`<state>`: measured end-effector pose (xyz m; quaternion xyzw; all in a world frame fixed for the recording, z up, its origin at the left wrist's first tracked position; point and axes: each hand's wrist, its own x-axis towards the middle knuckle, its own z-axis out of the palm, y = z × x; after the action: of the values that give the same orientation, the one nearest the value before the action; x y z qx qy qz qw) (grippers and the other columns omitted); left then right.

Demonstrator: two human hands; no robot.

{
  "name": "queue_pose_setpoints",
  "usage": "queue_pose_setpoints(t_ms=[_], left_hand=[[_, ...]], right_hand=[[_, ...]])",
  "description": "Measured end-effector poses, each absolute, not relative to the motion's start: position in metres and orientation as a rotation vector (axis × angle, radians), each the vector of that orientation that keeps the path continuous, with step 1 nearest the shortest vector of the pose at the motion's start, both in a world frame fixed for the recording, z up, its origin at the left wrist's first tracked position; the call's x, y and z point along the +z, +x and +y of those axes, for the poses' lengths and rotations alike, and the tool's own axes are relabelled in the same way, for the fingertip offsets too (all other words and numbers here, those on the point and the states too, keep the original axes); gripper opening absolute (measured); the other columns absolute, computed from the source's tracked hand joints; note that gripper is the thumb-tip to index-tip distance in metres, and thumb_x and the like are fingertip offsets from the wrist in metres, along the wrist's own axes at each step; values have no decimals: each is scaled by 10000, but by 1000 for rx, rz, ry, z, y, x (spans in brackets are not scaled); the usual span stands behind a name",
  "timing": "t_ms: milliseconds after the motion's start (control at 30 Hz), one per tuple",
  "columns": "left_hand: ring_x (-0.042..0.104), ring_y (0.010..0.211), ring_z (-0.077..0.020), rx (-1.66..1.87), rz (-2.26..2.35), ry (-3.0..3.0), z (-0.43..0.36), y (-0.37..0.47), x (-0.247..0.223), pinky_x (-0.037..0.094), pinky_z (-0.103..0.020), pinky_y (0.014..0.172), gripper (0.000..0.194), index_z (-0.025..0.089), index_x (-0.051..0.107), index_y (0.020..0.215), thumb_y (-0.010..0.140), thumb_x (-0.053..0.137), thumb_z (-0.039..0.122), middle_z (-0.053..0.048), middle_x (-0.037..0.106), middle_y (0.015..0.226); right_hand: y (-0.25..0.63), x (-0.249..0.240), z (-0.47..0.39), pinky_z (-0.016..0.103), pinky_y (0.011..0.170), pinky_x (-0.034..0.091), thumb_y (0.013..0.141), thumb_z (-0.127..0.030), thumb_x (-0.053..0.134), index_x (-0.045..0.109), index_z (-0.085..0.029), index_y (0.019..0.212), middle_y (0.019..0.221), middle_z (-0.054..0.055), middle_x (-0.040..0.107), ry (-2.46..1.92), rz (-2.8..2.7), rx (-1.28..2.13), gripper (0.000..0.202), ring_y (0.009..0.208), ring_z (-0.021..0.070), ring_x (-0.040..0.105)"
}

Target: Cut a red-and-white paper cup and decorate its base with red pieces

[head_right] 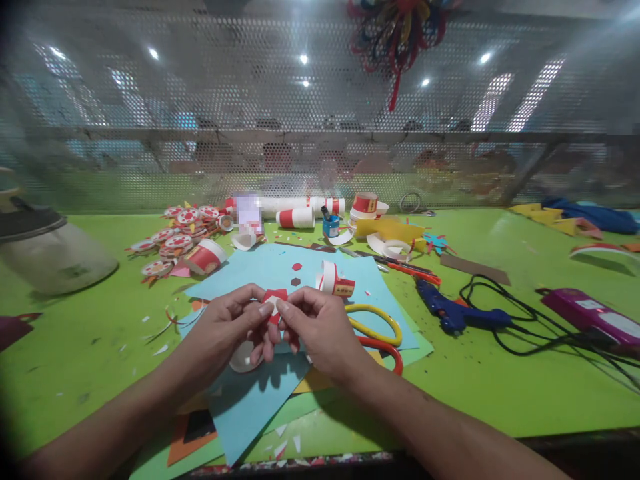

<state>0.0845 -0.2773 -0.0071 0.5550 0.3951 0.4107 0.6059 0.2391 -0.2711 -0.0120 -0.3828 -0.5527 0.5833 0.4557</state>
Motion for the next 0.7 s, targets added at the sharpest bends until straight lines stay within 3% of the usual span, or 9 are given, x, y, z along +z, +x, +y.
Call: queue_pose_setpoints(t_ms=[700], left_hand=[[551,409,-95,937,905,1299,-276,83,-9,390,-176,409,198,176,500,807,873,546,358,0,642,547]], right_hand=[[240,-12,-271,232,451,353,781,-436,658,569,-170,679,542,-41,556,-944,-1385,1423,299,448,84,458]])
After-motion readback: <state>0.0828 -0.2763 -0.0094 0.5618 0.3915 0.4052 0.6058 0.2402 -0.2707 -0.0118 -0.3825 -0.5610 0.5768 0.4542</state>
